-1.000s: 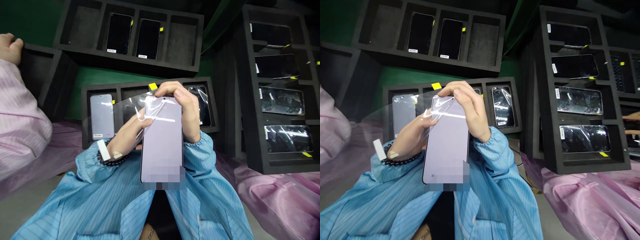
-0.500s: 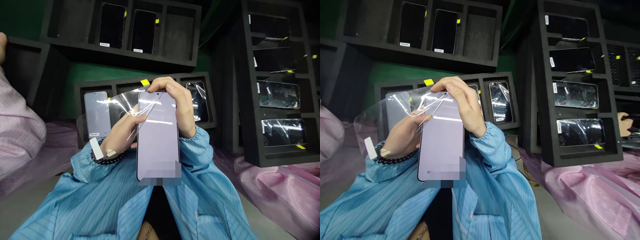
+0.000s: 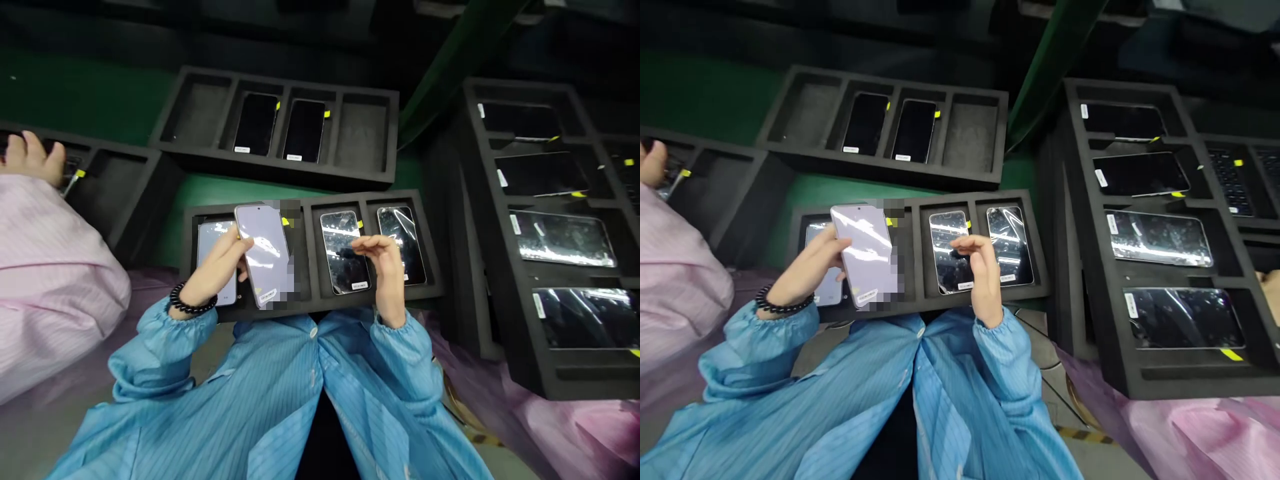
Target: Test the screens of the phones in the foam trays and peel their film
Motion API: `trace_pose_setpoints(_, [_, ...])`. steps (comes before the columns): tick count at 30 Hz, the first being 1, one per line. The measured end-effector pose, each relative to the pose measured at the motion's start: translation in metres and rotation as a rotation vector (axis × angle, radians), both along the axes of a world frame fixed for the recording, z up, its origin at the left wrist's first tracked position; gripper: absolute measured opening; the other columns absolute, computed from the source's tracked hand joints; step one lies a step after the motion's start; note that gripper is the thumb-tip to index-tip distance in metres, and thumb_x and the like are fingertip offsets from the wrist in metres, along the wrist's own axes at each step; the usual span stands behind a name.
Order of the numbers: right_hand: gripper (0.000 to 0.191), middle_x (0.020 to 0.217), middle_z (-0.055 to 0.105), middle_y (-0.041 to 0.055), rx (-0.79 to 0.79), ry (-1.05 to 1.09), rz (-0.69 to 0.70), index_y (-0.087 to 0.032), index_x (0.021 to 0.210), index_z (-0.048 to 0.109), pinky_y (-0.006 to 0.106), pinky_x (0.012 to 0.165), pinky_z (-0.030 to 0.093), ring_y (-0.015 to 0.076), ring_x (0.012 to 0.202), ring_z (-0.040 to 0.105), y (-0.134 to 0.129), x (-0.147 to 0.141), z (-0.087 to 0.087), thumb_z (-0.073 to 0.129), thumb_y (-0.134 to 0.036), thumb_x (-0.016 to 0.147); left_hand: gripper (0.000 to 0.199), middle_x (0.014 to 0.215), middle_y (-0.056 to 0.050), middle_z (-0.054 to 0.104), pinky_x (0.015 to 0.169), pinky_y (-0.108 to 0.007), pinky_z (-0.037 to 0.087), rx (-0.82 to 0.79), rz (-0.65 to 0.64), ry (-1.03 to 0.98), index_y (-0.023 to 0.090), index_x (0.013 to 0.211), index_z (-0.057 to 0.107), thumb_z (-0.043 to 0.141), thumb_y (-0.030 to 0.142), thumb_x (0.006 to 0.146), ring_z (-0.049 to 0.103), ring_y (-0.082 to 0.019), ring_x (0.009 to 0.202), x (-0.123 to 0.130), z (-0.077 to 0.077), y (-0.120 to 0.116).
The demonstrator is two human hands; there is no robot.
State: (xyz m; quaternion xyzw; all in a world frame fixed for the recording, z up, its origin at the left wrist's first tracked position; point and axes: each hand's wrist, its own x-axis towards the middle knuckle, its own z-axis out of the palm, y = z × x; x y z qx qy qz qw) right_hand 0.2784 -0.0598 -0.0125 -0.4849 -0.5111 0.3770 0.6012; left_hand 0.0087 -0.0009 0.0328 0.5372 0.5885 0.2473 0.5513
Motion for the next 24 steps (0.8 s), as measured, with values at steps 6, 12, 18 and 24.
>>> trace_pose_setpoints(6, [0.032, 0.113, 0.068, 0.0062, -0.124, -0.215, 0.007, -0.023, 0.115, 0.062, 0.037, 0.094, 0.05, 0.0201, 0.106, 0.064, -0.008, 0.001, -0.019, 0.037, -0.04, 0.105, 0.047, 0.059, 0.002, 0.056, 0.045, -0.024, 0.042, 0.07, -0.202, 0.245, 0.017, 0.095, 0.057, 0.042, 0.061, 0.09, 0.052, -0.012, 0.044, 0.007, -0.016, 0.008])
trace_pose_setpoints(12, [0.033, 0.112, 0.069, 0.006, -0.152, -0.242, 0.01, -0.024, 0.114, 0.064, 0.038, 0.094, 0.051, 0.0214, 0.104, 0.064, -0.007, 0.003, -0.015, 0.036, -0.041, 0.105, 0.046, 0.096, -0.01, 0.069, 0.089, -0.037, 0.046, 0.445, 0.029, 0.668, 0.018, 0.1, 0.068, 0.033, 0.048, 0.095, 0.062, -0.024, 0.092, -0.047, -0.012, 0.02])
trace_pose_setpoints(18, [0.034, 0.111, 0.069, 0.0055, -0.157, -0.305, 0.028, -0.024, 0.112, 0.065, 0.038, 0.094, 0.049, 0.0213, 0.104, 0.063, -0.005, 0.004, -0.016, 0.035, -0.04, 0.105, 0.034, 0.113, -0.015, 0.062, 0.105, -0.051, 0.036, 0.557, 0.118, 0.73, 0.018, 0.089, 0.071, 0.048, 0.043, 0.087, 0.051, -0.033, 0.112, -0.079, -0.035, 0.031])
trace_pose_setpoints(24, [0.034, 0.111, 0.068, 0.0051, -0.115, -0.343, 0.053, -0.024, 0.11, 0.066, 0.037, 0.095, 0.048, 0.0207, 0.106, 0.062, -0.004, 0.003, -0.016, 0.034, -0.037, 0.106, 0.047, 0.098, -0.011, 0.064, 0.087, -0.04, 0.05, 0.527, 0.294, 0.456, 0.018, 0.087, 0.061, 0.031, 0.053, 0.094, 0.059, -0.024, 0.093, -0.089, -0.04, 0.018])
